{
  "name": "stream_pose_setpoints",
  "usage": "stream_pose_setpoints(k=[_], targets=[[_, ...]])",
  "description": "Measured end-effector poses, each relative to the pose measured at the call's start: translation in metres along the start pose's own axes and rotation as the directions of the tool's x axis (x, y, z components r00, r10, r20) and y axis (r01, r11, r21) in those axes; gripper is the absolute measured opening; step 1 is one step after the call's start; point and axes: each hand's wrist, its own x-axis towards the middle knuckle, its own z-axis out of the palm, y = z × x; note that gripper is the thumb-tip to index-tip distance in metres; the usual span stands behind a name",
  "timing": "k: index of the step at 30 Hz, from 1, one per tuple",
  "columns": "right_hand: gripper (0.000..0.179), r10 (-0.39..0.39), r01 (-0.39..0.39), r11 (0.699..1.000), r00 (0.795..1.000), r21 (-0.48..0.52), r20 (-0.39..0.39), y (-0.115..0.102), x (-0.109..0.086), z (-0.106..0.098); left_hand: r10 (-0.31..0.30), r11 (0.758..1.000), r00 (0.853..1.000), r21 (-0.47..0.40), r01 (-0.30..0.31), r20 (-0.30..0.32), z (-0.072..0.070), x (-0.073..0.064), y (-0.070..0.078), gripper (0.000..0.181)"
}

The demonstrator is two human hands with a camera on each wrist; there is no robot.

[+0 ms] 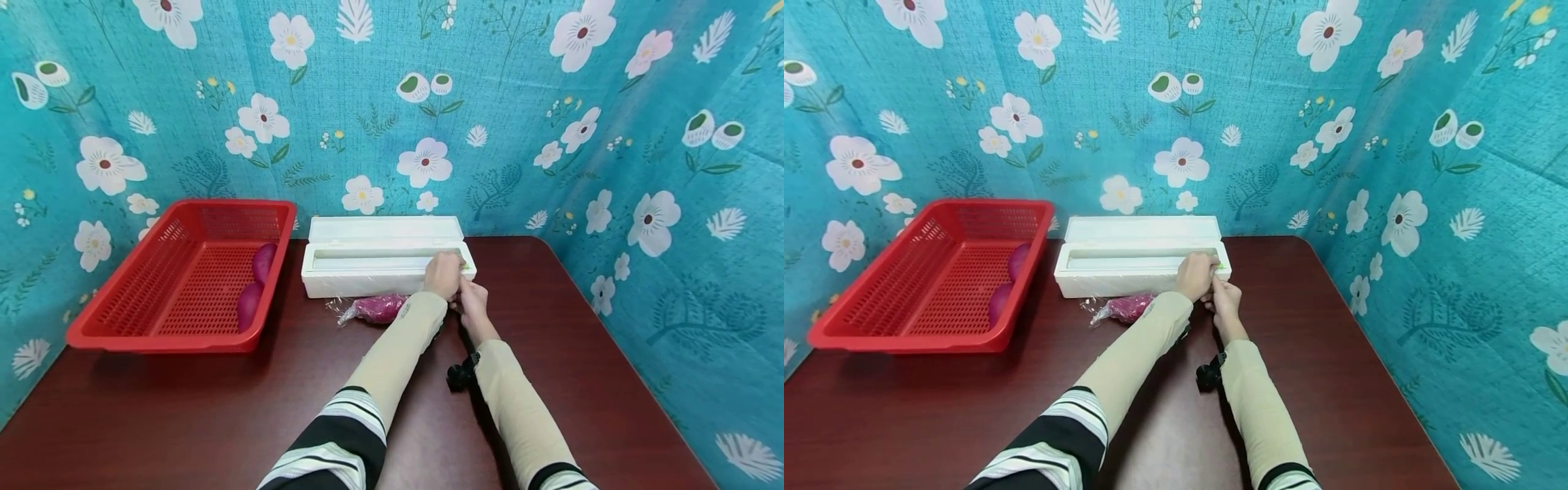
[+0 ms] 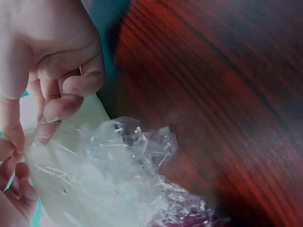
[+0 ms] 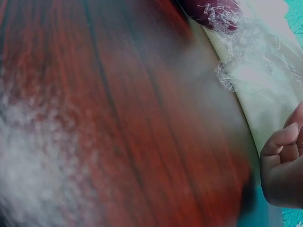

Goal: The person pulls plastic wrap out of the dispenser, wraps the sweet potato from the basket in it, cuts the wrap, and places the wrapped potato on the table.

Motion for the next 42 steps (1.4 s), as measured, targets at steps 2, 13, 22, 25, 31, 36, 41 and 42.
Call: stream_pose_setpoints(k=[2,13,22,25,31,36,41,42], targets=[[0.029,-0.001,0.002,1.0,1.0,-0.007,0.014,-0.001,0.0,-0.001,0.003,1.0,1.0,-0.019,-0.003,0.005,0.0,0.0,0.0,0.019],[0.029,0.022,-0.022,1.0,0.999,0.007,0.023,-0.001,0.001,-0.004,0.033,0.999,0.999,0.02,-0.033,0.014,0.0,-0.001,0.0,0.02],[0.027,0.047,-0.046,0.999,0.999,0.026,-0.018,-0.001,0.001,-0.002,0.008,1.0,1.0,-0.006,-0.008,-0.019,0.002,-0.003,-0.003,0.018],[0.026,0.045,-0.045,0.999,0.999,0.024,-0.02,-0.001,0.002,-0.001,0.014,0.999,1.0,0.044,-0.012,-0.025,0.003,-0.003,-0.003,0.017],[0.025,0.053,-0.053,0.998,0.998,0.02,-0.025,-0.001,0.002,0.003,0.042,0.986,0.999,0.159,-0.042,0.007,0.0,-0.004,-0.003,0.016],[0.023,0.069,-0.069,0.998,0.997,0.015,-0.026,-0.001,0.002,0.003,0.023,0.985,0.999,0.171,-0.028,0.031,-0.003,-0.007,-0.004,0.013],[0.021,0.074,-0.073,0.997,0.997,0.023,-0.025,-0.001,0.002,0.002,0.029,0.978,0.999,0.204,-0.037,0.042,-0.005,-0.01,-0.006,0.015],[0.021,0.076,-0.075,0.997,0.997,0.026,-0.028,-0.001,0.002,0.002,0.031,0.976,0.999,0.212,-0.039,0.039,-0.004,-0.01,-0.006,0.016]])
